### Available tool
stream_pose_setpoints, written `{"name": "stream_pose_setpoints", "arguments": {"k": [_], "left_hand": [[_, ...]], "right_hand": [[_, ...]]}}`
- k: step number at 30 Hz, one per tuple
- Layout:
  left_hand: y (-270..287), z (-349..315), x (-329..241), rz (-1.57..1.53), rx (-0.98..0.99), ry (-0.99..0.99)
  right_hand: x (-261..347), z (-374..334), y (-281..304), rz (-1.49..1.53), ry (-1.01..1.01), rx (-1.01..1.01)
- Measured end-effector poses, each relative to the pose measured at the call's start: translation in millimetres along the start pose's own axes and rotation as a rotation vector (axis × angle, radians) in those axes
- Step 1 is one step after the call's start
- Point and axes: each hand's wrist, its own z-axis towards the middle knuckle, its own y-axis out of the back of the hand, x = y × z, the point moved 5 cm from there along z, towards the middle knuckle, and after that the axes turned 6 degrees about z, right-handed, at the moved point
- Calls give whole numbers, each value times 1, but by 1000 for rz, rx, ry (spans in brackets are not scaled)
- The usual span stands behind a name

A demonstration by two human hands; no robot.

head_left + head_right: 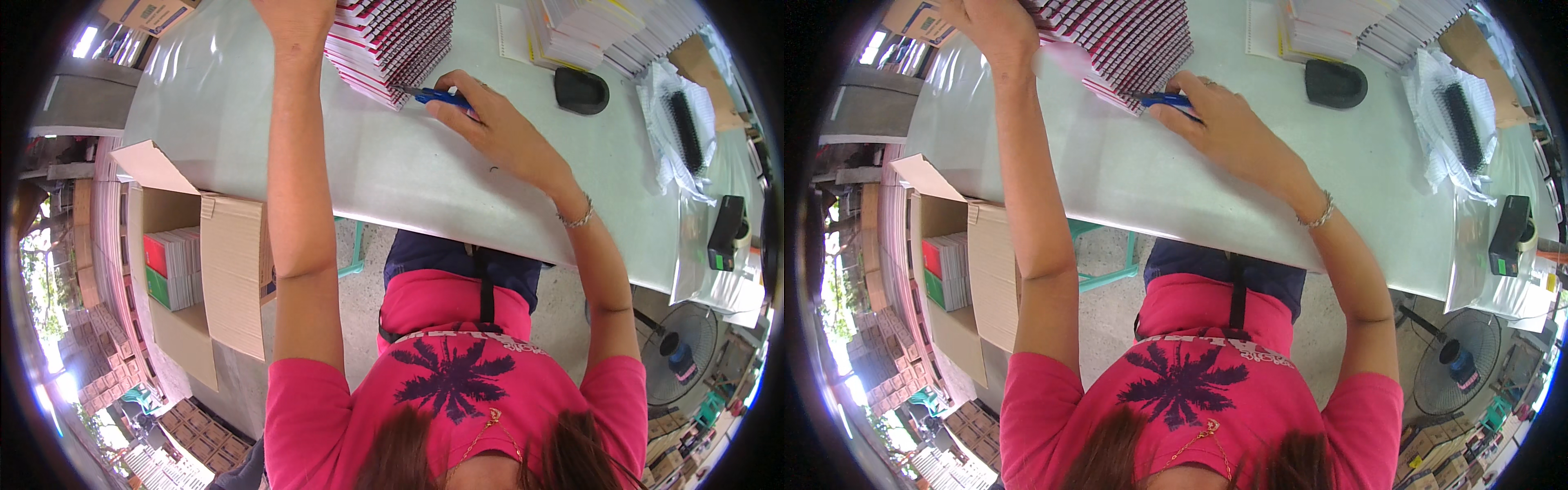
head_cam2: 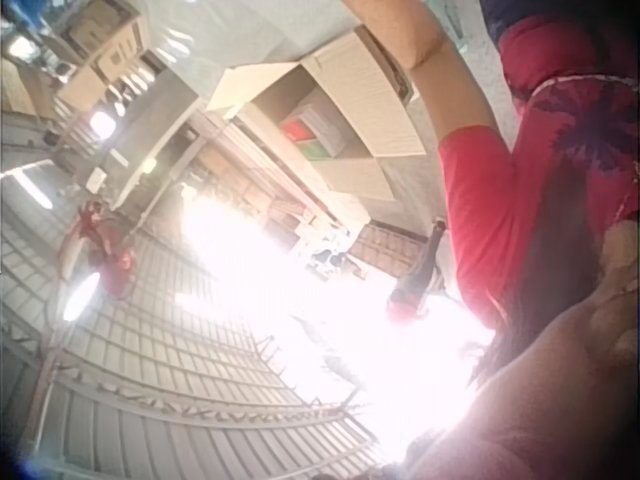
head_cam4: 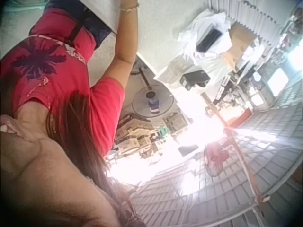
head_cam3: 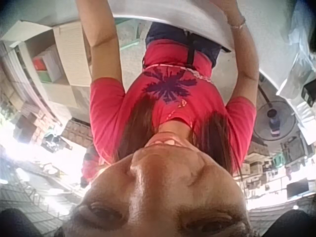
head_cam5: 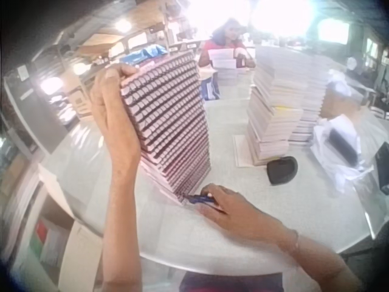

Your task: The person uses shears to trim the ends of spiral bindings on a stack of notebooks, then handles a smaller notebook and its spiral binding.

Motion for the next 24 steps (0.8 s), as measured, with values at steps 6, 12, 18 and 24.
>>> {"name": "stream_pose_setpoints", "arguments": {"k": [6, 12, 18, 24], "left_hand": [[-3, -3, -2, 28, -38, 58], [-1, -2, 5, 41, -50, -6], [-2, -2, 1, 36, -51, 29], [-3, -3, -1, -2, -47, 67]], "right_hand": [[10, -20, -11, -395, 194, -235], [7, -19, -19, -420, 221, -270], [4, -17, -22, -385, 208, -266], [4, -18, -24, -392, 199, -264]]}}
